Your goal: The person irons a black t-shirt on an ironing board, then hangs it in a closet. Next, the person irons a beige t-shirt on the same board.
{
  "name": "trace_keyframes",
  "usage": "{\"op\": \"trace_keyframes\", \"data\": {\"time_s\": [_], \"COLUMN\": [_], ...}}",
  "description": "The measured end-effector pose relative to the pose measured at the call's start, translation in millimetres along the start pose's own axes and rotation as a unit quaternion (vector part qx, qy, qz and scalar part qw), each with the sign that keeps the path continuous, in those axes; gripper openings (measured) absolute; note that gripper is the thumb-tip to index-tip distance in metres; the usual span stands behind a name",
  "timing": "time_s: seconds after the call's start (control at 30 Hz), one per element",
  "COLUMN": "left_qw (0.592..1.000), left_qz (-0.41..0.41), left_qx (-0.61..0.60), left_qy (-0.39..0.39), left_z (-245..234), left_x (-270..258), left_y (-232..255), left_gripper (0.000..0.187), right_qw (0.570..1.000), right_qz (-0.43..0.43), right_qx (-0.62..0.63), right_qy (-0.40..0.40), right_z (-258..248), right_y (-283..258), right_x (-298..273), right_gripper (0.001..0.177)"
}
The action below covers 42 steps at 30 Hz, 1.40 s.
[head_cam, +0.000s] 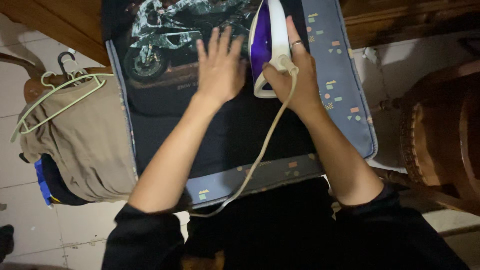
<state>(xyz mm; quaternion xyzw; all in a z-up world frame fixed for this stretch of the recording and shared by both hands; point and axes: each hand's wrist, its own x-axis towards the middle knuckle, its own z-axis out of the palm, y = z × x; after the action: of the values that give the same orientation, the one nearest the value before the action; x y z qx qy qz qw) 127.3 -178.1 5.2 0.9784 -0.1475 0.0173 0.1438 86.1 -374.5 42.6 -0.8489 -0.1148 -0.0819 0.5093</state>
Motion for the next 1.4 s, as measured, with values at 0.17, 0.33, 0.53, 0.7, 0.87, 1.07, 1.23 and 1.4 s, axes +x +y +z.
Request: {"op": "trace_keyframes", "data": {"time_s": [0.17,0.33,0.53,0.7,0.87,1.07,1.23,1.4], "left_qw": [0.997,0.997,0.998,0.998,0.998,0.998,0.997,0.996], "left_qz": [0.038,0.041,0.045,0.038,0.038,0.039,0.045,0.051], "left_qx": [-0.033,-0.031,-0.023,-0.032,-0.027,-0.028,-0.033,-0.031], "left_qy": [0.059,0.060,0.048,0.034,0.031,0.038,0.046,0.068], "left_z": [24.5,27.2,16.4,14.0,18.4,19.1,19.4,19.9], "left_x": [10.9,4.8,5.4,4.6,5.7,7.7,8.2,8.2], "left_y": [7.1,5.5,11.2,11.4,12.8,12.2,10.0,9.4], "left_gripper": [0.063,0.061,0.066,0.066,0.066,0.065,0.067,0.062], "right_qw": [0.999,0.996,0.997,0.999,0.996,0.995,0.996,0.999], "right_qz": [-0.045,-0.079,-0.058,-0.011,-0.043,-0.038,-0.035,-0.019], "right_qx": [-0.017,-0.020,-0.037,-0.026,-0.063,-0.060,-0.064,-0.008], "right_qy": [0.011,0.031,0.046,0.030,0.041,0.070,0.045,0.041], "right_z": [-16.0,-30.7,-33.6,-50.5,-58.2,-49.8,-58.9,-53.7], "right_y": [1.7,14.5,29.7,19.7,23.3,32.4,22.0,21.8], "right_x": [-24.7,-31.1,-1.0,-29.0,-32.1,-5.4,-22.4,-22.7], "right_gripper": [0.088,0.082,0.084,0.085,0.083,0.080,0.080,0.081]}}
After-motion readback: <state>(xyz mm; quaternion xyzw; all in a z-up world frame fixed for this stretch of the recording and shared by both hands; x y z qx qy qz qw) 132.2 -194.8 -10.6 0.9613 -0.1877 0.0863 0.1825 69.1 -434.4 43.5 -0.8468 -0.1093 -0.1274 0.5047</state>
